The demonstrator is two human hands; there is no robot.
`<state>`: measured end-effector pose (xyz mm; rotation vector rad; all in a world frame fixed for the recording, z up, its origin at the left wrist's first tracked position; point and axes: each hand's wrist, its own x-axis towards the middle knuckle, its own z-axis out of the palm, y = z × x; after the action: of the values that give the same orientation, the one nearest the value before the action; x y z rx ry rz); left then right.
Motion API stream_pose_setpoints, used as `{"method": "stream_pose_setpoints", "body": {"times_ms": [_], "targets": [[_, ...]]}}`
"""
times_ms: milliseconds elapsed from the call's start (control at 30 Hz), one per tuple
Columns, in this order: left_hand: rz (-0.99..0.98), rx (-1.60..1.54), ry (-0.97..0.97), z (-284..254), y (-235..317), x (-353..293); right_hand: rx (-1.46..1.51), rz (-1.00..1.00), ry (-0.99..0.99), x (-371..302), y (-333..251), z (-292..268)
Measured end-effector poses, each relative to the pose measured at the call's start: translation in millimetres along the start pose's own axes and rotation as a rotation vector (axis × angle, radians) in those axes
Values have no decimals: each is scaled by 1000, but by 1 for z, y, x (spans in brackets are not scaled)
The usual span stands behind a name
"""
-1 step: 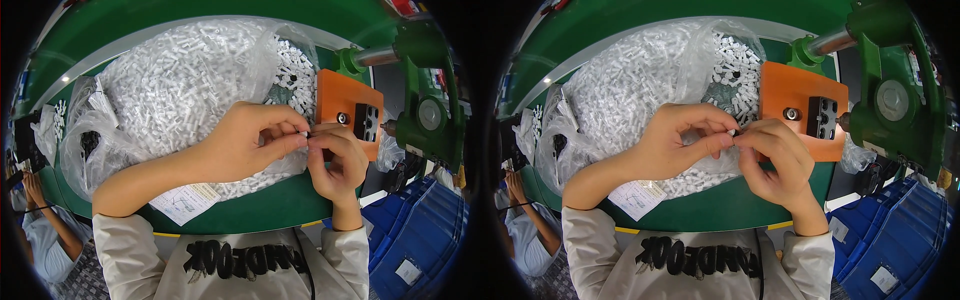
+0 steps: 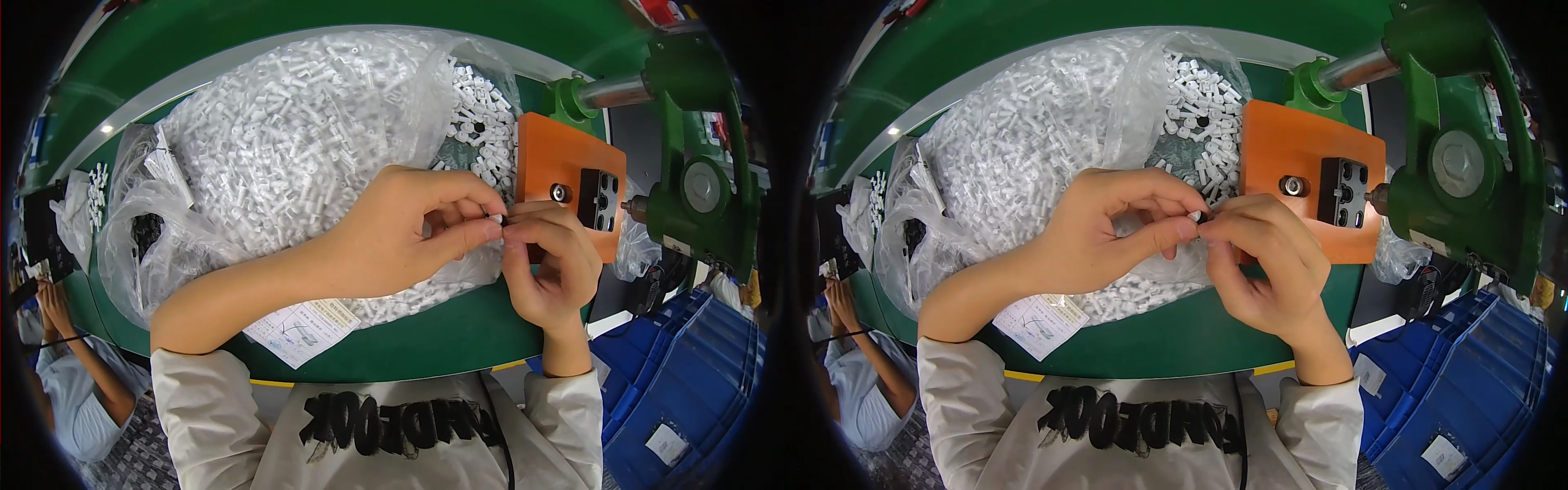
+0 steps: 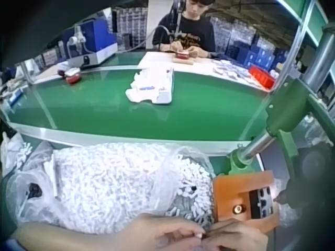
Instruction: The person assembles small plastic components by hand, places them into a benchtop press fixture, and presses them down using the lever.
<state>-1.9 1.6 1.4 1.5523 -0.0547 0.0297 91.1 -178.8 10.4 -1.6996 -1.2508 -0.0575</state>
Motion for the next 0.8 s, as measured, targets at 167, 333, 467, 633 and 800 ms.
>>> {"method": "stream_pose_setpoints", "body": {"times_ms": [167, 333, 467, 633, 800], "targets": [[-3, -13, -2, 1, -4, 2, -1, -20, -9, 0, 2, -1], [1, -15, 1, 1, -6, 3, -5, -21, -2, -1, 2, -1], [-12, -11, 8, 1, -1, 1, 14, -32, -4, 1, 1, -1], [-21, -16, 3, 1, -1, 0, 11, 0, -12, 1, -2, -1], [-7, -17, -3, 1, -3, 2, 4, 20, -14, -1, -1, -2]]}}
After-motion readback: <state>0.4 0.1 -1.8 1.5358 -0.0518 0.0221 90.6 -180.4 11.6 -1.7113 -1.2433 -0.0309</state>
